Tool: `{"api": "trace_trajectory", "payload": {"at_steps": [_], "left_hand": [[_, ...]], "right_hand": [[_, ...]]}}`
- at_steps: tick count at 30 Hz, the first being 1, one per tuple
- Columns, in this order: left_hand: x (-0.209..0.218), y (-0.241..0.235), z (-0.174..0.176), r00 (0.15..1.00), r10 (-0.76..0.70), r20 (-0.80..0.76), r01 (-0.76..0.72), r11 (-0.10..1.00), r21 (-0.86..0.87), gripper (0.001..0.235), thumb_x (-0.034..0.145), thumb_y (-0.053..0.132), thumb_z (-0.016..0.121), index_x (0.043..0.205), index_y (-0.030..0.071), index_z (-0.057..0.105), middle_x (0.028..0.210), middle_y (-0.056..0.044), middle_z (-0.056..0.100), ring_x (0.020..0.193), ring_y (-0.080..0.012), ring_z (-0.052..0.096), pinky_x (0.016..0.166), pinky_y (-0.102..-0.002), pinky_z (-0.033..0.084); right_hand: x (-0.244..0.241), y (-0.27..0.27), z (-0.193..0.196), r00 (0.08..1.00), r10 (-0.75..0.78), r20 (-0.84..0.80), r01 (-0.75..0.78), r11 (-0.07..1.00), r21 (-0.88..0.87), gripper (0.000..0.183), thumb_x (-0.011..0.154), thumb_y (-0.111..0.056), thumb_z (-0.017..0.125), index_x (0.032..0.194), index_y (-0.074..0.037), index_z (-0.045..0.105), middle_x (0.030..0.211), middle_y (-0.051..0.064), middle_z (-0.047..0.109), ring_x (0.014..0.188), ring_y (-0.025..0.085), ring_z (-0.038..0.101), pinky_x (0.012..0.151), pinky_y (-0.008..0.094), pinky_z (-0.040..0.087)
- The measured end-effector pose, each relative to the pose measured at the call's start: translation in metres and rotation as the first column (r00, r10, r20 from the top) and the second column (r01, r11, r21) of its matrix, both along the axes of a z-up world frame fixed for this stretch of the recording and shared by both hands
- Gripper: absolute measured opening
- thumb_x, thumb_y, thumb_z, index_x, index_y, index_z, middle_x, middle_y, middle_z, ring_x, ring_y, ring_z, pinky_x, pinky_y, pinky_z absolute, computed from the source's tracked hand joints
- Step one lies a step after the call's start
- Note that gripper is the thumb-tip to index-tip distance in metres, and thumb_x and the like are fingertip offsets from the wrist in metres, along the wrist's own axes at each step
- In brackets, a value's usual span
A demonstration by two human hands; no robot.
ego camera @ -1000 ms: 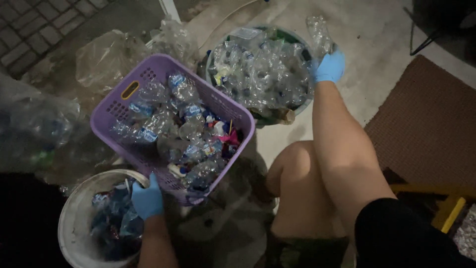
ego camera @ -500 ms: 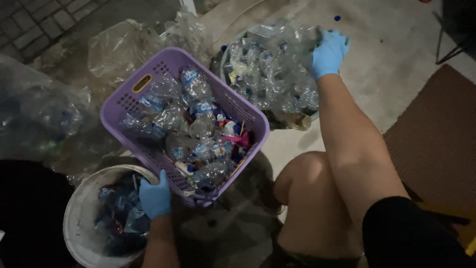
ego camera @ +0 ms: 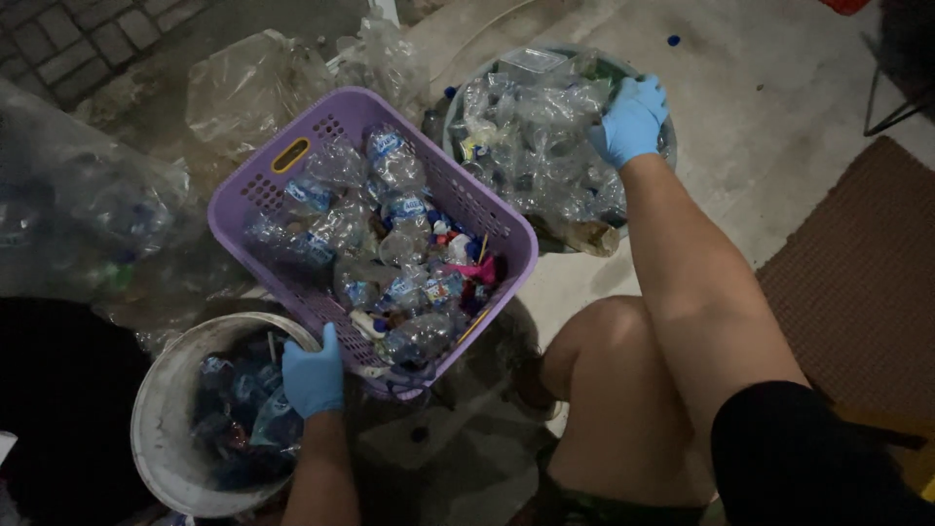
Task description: The person sits on the floor and uses scissors to cut plastic water bottles into smaller pieces. They pick up bottles from a purple basket, cut them, and place the pieces into a white bucket.
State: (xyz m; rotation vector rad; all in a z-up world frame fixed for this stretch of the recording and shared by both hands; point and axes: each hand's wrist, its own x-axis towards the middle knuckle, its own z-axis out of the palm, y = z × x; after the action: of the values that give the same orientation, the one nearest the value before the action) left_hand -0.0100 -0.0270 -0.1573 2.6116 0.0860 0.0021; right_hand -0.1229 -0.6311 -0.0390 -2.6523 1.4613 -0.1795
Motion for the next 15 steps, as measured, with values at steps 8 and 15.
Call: {"api": "trace_trajectory", "payload": {"at_steps": [8, 15], "left_hand": [[-0.004, -0.006, 0.014, 1.000, 0.000, 0.003, 0.000, 0.999, 0.035, 0.055, 0.090, 0.056, 0.073, 0.096, 0.002, 0.062, 0.093, -0.026, 0.070, 0.088, -0.0495, 0.067, 0.074, -0.058, 0.052], [-0.005, -0.008, 0.022, 0.999, 0.020, -0.034, -0.020, 1.000, 0.003, 0.054, 0.089, 0.054, 0.074, 0.096, 0.002, 0.064, 0.095, -0.026, 0.070, 0.091, -0.0486, 0.068, 0.077, -0.056, 0.053]], "right_hand": [[0.004, -0.026, -0.035, 0.999, 0.005, 0.041, 0.002, 0.987, -0.163, 0.065, 0.073, -0.046, 0.082, 0.121, -0.007, 0.063, 0.117, 0.023, 0.050, 0.101, 0.040, 0.051, 0.090, 0.051, 0.048], [-0.007, -0.002, -0.023, 0.996, 0.064, 0.069, -0.056, 0.991, -0.119, 0.074, 0.084, -0.058, 0.067, 0.134, -0.004, 0.057, 0.136, 0.028, 0.046, 0.126, 0.049, 0.043, 0.110, 0.061, 0.027]]}}
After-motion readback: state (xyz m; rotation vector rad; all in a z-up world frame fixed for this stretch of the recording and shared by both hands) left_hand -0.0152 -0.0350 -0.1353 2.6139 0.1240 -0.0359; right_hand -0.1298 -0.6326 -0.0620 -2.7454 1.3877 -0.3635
